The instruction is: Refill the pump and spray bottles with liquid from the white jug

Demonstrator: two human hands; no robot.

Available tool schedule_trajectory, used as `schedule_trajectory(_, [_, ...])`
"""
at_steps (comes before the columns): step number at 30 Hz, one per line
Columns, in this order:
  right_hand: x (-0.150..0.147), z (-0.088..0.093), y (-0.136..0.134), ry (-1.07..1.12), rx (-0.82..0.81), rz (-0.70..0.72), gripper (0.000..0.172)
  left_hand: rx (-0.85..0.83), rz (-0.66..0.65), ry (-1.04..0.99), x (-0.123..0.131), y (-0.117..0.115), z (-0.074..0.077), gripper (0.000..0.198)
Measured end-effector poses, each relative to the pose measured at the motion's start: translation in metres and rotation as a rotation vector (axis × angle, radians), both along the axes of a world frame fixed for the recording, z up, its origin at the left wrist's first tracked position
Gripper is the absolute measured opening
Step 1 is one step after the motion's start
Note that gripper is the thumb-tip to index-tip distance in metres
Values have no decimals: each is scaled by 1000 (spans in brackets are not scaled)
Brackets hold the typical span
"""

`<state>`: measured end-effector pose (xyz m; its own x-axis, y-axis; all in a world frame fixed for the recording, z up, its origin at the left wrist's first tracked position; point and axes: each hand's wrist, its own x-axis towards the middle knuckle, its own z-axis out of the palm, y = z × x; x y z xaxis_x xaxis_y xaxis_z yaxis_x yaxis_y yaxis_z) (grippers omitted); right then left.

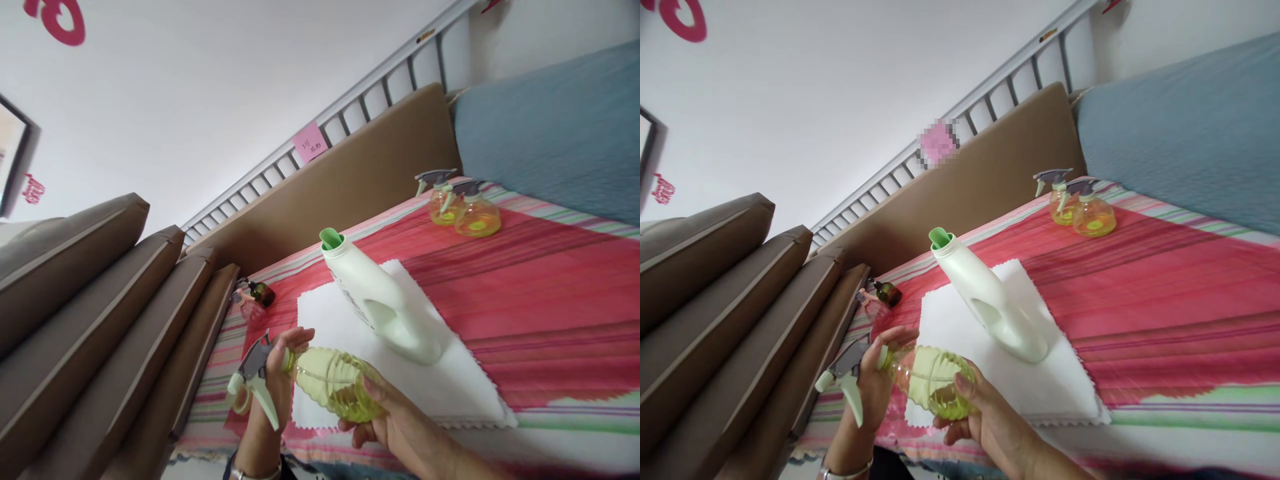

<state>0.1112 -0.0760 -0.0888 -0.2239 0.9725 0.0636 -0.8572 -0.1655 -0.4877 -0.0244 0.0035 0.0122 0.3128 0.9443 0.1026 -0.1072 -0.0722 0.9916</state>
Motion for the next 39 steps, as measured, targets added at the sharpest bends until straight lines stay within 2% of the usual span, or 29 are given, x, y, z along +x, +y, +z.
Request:
schedule_trajectory(5, [-2,-5,3,27,-52,25,49,-43,-35,-41,-2,2,-2,36])
schedule_trajectory(10, [-3,-4,4,31,-193,143,52,-113,-96,-70,-3,3,-3,42])
schedule_trajectory(17, [4,10,3,-41,-338,117,52,-40,-26,18,-1,1,-6,37])
schedule_trajectory(20, [9,9,4,-25,-333,251,60,-17,-59,13,3,-4,-6,35])
schedule_trajectory(24, [11,-2,8,5,-259,486,82,45,-150,-4,10,-11,-4,28])
schedule_trajectory(26, [10,-6,9,27,-221,539,89,57,-168,-46,13,-14,-4,26])
schedule_trajectory(29, [5,-8,7,84,-175,499,85,82,-108,-117,15,-17,-6,27])
schedule_trajectory(34, [-2,-2,-1,121,-11,301,48,125,86,-213,16,-17,-11,28])
schedule_trajectory(36, [-3,2,-4,74,17,240,49,136,140,-224,16,-16,-10,28])
schedule_trajectory(39, [-3,3,-5,-28,14,144,62,145,172,-204,17,-16,-7,26])
